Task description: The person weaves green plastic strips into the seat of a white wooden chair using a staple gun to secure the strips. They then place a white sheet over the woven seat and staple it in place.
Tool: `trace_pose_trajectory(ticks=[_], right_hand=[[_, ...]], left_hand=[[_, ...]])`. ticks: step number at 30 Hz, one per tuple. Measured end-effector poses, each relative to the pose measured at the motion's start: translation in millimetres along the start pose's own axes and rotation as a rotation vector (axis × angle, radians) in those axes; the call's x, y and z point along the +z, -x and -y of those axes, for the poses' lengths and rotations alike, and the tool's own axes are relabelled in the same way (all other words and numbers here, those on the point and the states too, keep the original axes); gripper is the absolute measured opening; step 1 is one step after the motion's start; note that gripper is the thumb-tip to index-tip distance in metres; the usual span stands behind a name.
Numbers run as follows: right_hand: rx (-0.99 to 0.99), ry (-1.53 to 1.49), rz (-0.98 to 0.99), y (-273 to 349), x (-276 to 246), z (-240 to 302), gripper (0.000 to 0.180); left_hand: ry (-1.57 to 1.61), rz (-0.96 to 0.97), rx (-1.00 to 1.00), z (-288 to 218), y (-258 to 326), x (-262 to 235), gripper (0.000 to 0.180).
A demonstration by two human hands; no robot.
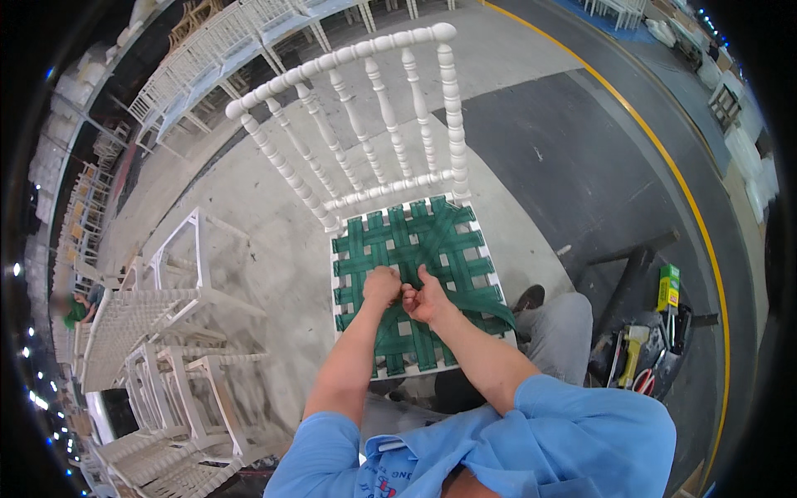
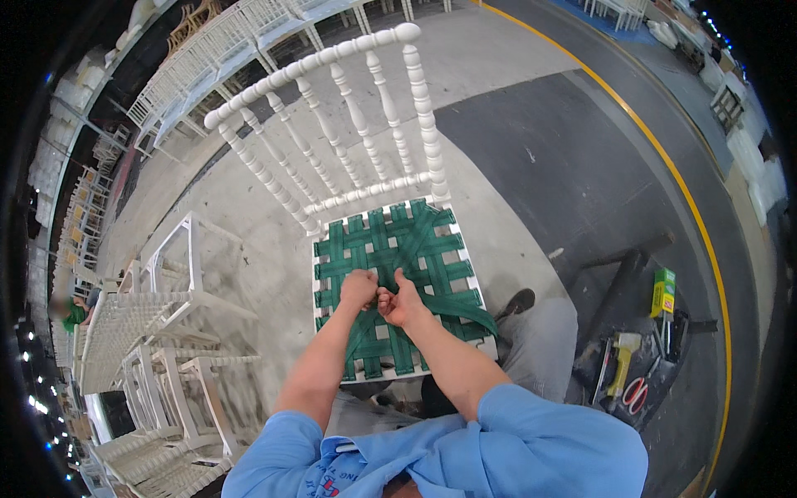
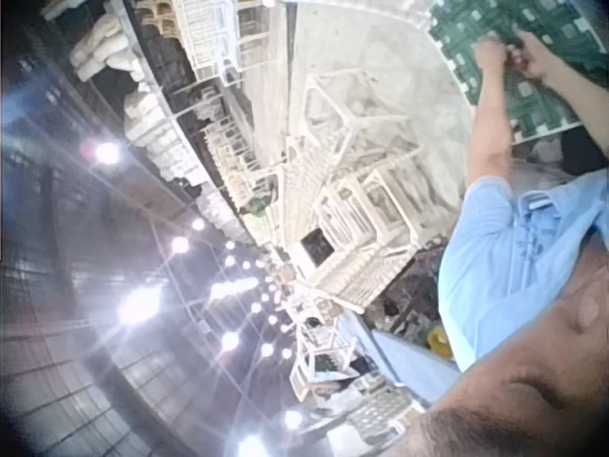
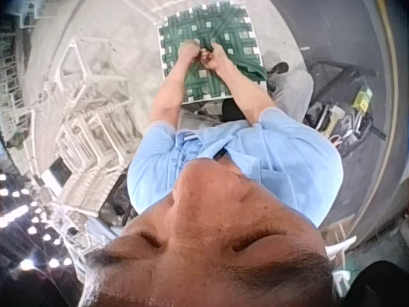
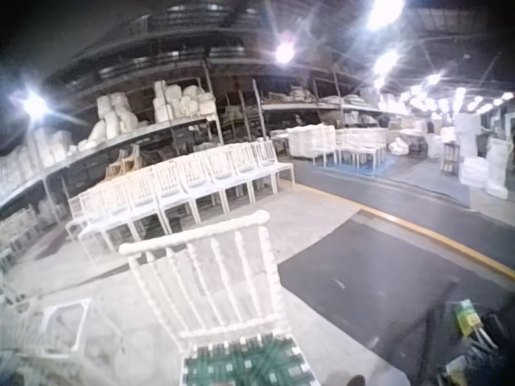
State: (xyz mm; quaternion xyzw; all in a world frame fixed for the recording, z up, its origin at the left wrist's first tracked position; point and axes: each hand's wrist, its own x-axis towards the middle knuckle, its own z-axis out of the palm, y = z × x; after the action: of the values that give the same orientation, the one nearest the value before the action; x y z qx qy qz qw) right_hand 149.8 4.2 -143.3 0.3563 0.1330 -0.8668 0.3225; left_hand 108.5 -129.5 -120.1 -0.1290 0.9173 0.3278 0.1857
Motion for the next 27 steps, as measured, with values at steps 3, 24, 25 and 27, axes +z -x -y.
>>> trace_pose_trajectory(ticks=[3,24,25,27], right_hand=[[0.067,-0.058,0.096,-13,-1,-4,0.074],[-0.862,1.601,-0.597,120,-100,85,0.068],[-0.872,1.581,-0.554,123,-117,111,0.071],[-0.654,1.348,-0.362,113,-116,97,0.073]], left_hand=[[-0.159,0.382,-0.232,-9,-32,-13,0.022],[0.407,-0.212,0.068,69,-24,-177,0.042],[0.430,-0.216,0.056,44,-31,-159,0.043],[0.438,-0.244,-0.110,81,-2,-128,0.046]])
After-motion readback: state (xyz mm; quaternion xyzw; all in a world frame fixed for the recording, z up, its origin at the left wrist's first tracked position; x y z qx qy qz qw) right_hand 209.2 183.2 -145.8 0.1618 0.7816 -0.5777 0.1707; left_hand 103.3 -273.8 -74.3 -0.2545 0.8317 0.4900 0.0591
